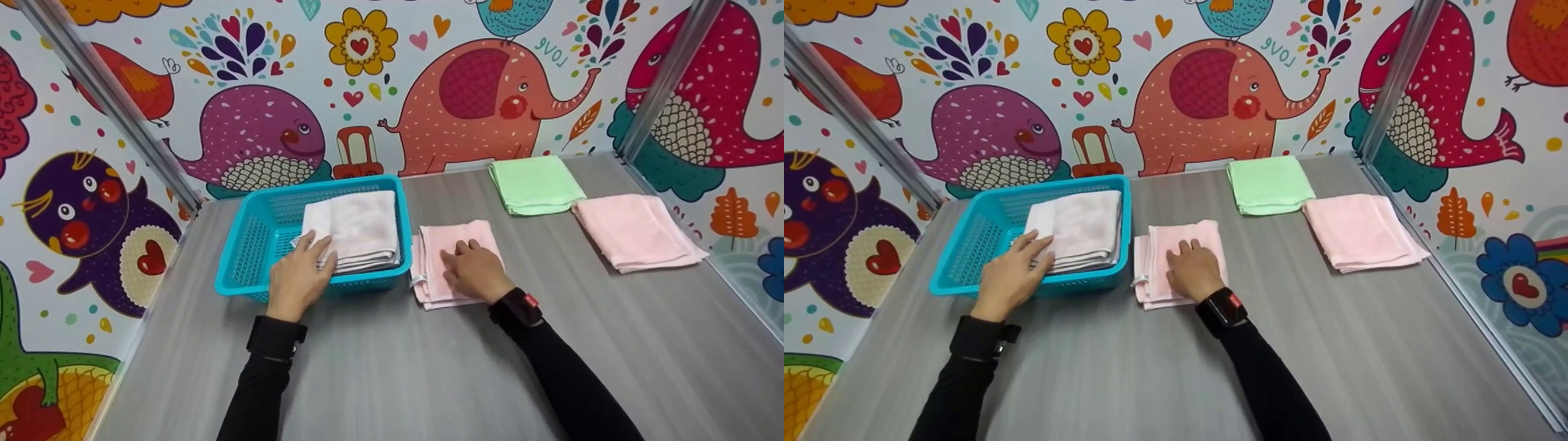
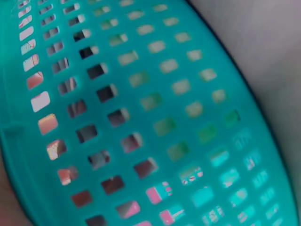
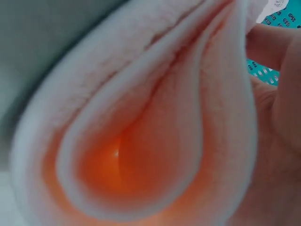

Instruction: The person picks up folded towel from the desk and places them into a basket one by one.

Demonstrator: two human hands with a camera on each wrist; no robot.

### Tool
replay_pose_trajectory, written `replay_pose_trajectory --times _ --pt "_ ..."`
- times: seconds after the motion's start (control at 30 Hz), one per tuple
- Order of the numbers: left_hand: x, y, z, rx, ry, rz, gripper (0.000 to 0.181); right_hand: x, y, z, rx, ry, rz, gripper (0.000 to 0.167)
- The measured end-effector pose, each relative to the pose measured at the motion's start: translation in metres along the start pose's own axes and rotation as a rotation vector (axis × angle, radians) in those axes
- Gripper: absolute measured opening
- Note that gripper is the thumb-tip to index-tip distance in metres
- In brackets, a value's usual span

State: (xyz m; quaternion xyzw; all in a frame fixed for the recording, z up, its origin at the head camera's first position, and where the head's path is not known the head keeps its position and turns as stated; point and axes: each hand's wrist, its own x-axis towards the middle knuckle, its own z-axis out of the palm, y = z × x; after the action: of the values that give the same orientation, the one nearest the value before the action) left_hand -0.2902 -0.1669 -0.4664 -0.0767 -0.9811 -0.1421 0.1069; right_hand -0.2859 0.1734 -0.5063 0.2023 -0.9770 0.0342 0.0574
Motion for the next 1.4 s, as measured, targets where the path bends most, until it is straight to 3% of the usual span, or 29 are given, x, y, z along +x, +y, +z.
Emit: replay_pose_trajectory --times 0.23,0.37,0.43,0.53,0.63,0.7,0.77,0.87,0.97,1.07,1.13,1.23,1.3,1.4 --pt "-0.002 0.001 0.0 0.031 0.063 -0.044 0.057 -0.008 -0.003 -0.002 0.016 0.002 -0.008 0.045" --pt "-0.005 0.004 0.002 0.046 0.187 -0.031 0.057 -0.021 -0.008 -0.004 0.014 0.003 -0.027 0.045" --pt "-0.007 0.007 0.002 0.062 0.289 0.011 0.054 -0.031 -0.011 -0.005 0.009 0.022 -0.051 0.045" --pt "-0.012 0.019 0.002 0.086 0.449 0.129 0.044 -0.048 -0.016 -0.007 0.011 0.039 -0.094 0.045" --pt "-0.022 0.04 0.004 0.059 0.501 0.28 0.026 -0.062 -0.023 -0.01 -0.004 0.019 -0.122 0.046" --pt "-0.033 0.057 0.009 0.011 0.437 0.361 0.021 -0.067 -0.026 -0.013 -0.006 -0.016 -0.125 0.047" --pt "-0.043 0.072 0.017 -0.041 0.322 0.394 0.028 -0.069 -0.025 -0.018 0.022 -0.036 -0.133 0.043" --pt "-0.057 0.09 0.031 -0.062 0.124 0.367 0.037 -0.067 -0.015 -0.025 0.149 -0.019 -0.138 0.034" --pt "-0.069 0.104 0.045 -0.004 0.018 0.337 0.041 -0.064 0.005 -0.031 0.283 0.04 -0.103 0.031" --pt "-0.075 0.116 0.056 0.051 -0.064 0.318 0.051 -0.064 0.028 -0.036 0.316 0.077 -0.006 0.036" --pt "-0.074 0.121 0.06 0.06 -0.128 0.289 0.058 -0.065 0.042 -0.039 0.301 0.041 0.073 0.042" --pt "-0.068 0.127 0.065 0.003 -0.219 0.231 0.063 -0.065 0.055 -0.039 0.325 -0.083 0.151 0.058" --pt "-0.064 0.13 0.067 -0.051 -0.249 0.211 0.062 -0.064 0.057 -0.036 0.373 -0.171 0.169 0.069" --pt "-0.059 0.133 0.069 -0.122 -0.269 0.214 0.056 -0.061 0.051 -0.029 0.437 -0.234 0.142 0.08"
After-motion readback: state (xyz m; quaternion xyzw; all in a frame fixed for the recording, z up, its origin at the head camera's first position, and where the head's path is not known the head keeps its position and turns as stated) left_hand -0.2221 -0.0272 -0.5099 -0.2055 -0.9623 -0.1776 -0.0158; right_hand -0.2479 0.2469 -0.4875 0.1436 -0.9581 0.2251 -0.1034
